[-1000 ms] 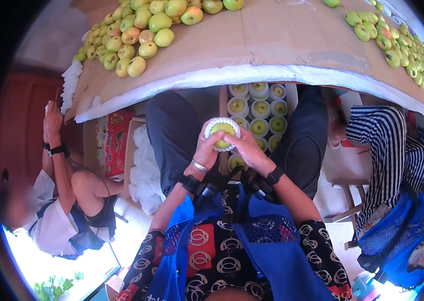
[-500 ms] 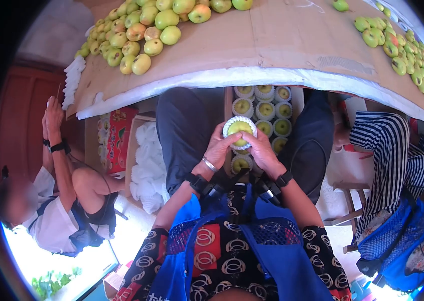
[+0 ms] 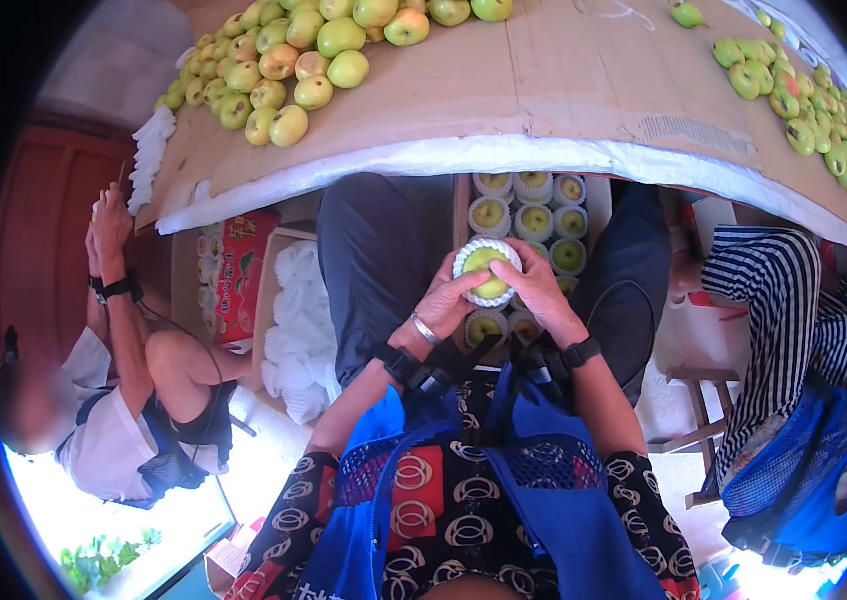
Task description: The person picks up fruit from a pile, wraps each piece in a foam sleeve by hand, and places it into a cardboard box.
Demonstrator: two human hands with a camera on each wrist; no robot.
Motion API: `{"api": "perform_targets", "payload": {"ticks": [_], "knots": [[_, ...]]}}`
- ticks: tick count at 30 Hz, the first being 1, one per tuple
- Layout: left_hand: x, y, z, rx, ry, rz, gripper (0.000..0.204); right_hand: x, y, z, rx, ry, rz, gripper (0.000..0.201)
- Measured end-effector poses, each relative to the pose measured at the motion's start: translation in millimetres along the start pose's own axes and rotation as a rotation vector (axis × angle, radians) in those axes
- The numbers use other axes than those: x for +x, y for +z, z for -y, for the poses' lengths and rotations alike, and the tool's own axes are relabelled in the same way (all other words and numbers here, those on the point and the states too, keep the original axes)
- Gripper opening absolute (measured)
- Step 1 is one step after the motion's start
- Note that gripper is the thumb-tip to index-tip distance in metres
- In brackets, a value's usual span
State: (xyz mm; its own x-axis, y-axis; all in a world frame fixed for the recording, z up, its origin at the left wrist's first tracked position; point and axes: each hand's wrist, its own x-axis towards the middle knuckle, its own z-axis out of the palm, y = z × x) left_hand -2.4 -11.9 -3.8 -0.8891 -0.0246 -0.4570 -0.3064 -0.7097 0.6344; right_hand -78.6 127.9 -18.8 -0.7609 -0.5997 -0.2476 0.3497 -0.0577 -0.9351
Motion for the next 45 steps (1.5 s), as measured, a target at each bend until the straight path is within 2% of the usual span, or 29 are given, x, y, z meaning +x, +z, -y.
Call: {"api": "perform_targets", "payload": {"ticks": [1,3,4,6,9,11,14,16,17,18,19,21,23,26,27,29,31,35,36,38,39,41,42,45], "knots": [[0.1,0.4,1.2,-0.013,0.028,-0.006,0.048,-1.4,0.5,1.5,-0.001,0.0,-0.001,0.057],[1.4,-1.2,0.1,-0.052,0.064,-0.042,0.049,-6.4,2.9,4.9,0.041,0.105,-0.164,0.061],[1.8,-2.4,-1.9,-0.087,0.102,-0.08,0.05,-8.0,4.2,4.6,0.04,0.105,-0.166,0.061],[0.4,-1.8,-2.1,-0.063,0.108,-0.103,0.051,-11.5,3.6,5.7,0.324,0.29,-0.039,0.061],[1.4,-1.2,3.4,-0.006,0.083,-0.13,0.054,-11.9,13.3,1.4,0.262,0.236,-0.011,0.054],[4.0,-9.5,7.1,0.049,0.06,-0.191,0.057,-9.5,14.7,-12.2,0.33,0.224,-0.037,0.051],[7.2,-13.0,9.0,0.077,0.038,-0.197,0.064,-7.1,15.7,-16.6,0.33,0.249,-0.085,0.047],[3.9,-5.8,9.2,0.085,0.018,-0.2,0.068,-3.9,12.7,-23.0,0.325,0.193,-0.093,0.041],[2.6,-2.8,7.8,0.124,-0.008,-0.279,0.07,-3.3,10.6,-25.8,0.329,0.201,-0.097,0.041],[2.7,-0.6,5.7,0.165,-0.028,-0.356,0.073,-1.2,9.8,-18.4,0.423,0.203,-0.18,0.038],[3.2,-2.9,5.3,0.164,-0.029,-0.357,0.073,3.0,6.8,-13.3,0.513,0.204,-0.263,0.035],[4.5,-7.9,8.1,0.1,-0.088,-0.26,0.076,18.6,-14.7,-18.0,0.579,0.185,-0.333,0.03],[2.5,2.2,5.8,0.109,-0.126,-0.257,0.074,39.2,-41.5,-25.1,0.726,0.194,-0.603,0.031],[5.5,-2.4,6.6,0.171,-0.138,-0.25,0.07,72.8,-76.5,-31.5,0.68,0.144,-0.795,0.038],[5.6,-0.9,5.1,0.176,-0.153,-0.247,0.068,83.7,-88.2,-39.2,0.695,0.13,-0.797,0.04],[7.2,1.8,2.4,0.176,-0.185,-0.254,0.065,102.3,-99.2,-37.8,0.641,0.166,-0.948,0.04],[6.1,3.4,-0.8,0.207,-0.176,-0.248,0.06,118.3,-121.7,-46.4,0.591,0.317,-0.934,0.041],[6.1,6.3,-3.7,0.233,-0.196,-0.239,0.057,137.0,-126.7,-53.6,0.411,0.241,-1.003,0.046],[6.6,5.6,-3.1,0.241,-0.202,-0.232,0.056,143.3,-127.7,-61.9,0.415,0.257,-1.01,0.046],[8.2,6.0,-3.9,0.254,-0.22,-0.223,0.054,157.5,-132.9,-79.4,0.471,0.128,-1.055,0.048],[8.9,7.9,-4.9,0.272,-0.226,-0.222,0.053,162.0,-135.6,-85.6,0.473,0.135,-1.067,0.048],[7.7,9.9,-4.9,0.294,-0.252,-0.218,0.053,168.1,-142.4,-98.1,0.436,0.065,-1.031,0.048],[7.9,9.9,-5.5,0.309,-0.255,-0.223,0.053,183.5,-165.1,-148.0,-0.064,-0.143,-0.987,0.048],[12.0,10.3,-5.6,0.327,-0.268,-0.221,0.053,178.2,-158.9,-139.7,-0.059,-0.068,-0.982,0.052]]}}
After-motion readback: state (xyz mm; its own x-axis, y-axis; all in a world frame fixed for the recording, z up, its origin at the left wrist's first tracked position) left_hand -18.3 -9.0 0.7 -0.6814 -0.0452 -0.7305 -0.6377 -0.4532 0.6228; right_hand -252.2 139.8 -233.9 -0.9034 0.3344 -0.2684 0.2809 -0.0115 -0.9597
